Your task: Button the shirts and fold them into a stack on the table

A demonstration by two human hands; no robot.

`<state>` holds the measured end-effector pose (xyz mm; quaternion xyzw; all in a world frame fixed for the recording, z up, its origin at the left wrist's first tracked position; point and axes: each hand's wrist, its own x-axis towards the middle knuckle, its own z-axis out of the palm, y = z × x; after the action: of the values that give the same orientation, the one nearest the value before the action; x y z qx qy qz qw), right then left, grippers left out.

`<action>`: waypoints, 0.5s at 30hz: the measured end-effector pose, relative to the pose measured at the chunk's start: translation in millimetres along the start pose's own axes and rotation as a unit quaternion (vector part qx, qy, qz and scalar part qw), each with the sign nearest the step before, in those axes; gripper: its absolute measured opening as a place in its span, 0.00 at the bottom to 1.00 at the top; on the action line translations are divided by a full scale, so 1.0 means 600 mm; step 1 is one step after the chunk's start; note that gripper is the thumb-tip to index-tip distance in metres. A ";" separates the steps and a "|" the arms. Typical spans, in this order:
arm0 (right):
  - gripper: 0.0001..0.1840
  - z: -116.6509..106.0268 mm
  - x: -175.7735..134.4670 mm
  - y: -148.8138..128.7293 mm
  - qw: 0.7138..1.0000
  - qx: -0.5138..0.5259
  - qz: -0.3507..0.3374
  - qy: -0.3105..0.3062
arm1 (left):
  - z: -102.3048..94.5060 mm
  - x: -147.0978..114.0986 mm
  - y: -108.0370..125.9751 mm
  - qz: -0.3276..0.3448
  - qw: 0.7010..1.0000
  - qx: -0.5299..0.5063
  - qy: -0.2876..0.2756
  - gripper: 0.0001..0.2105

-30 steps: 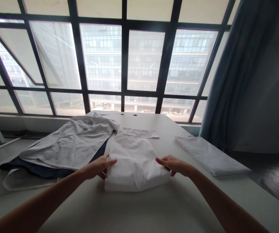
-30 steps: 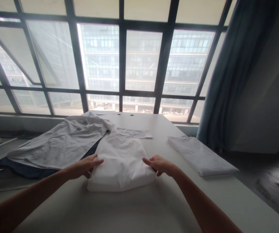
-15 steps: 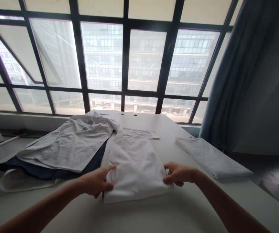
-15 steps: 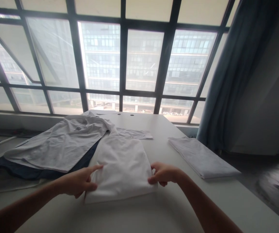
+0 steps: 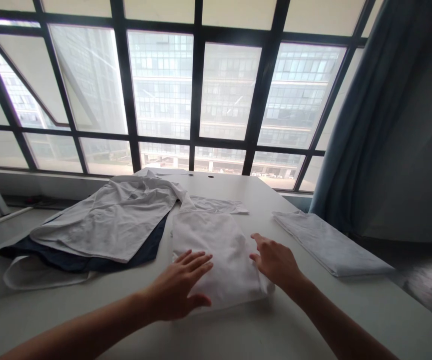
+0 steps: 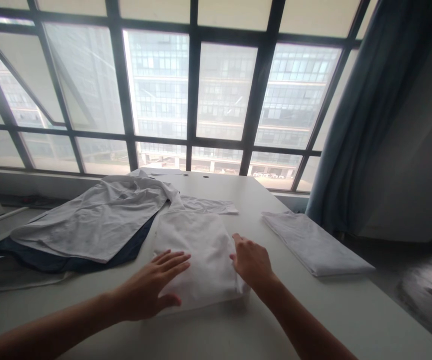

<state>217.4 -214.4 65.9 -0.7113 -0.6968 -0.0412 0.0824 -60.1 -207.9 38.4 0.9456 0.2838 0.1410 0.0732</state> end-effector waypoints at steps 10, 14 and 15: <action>0.30 0.103 0.030 -0.054 0.977 0.059 -0.205 0.022 | 0.040 0.028 -0.106 -0.029 0.995 0.014 -0.097 0.33; 0.30 0.109 0.059 -0.021 0.985 0.038 -0.169 0.018 | 0.032 0.031 -0.164 -0.116 0.987 0.047 -0.105 0.32; 0.30 0.110 0.064 -0.012 0.988 0.030 -0.154 0.017 | 0.029 0.029 -0.175 -0.127 0.985 0.052 -0.103 0.31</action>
<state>207.3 -164.8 8.2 -0.5922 -0.7972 -0.0450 0.1083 -94.8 -112.5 2.6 0.9139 0.3994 0.0176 0.0705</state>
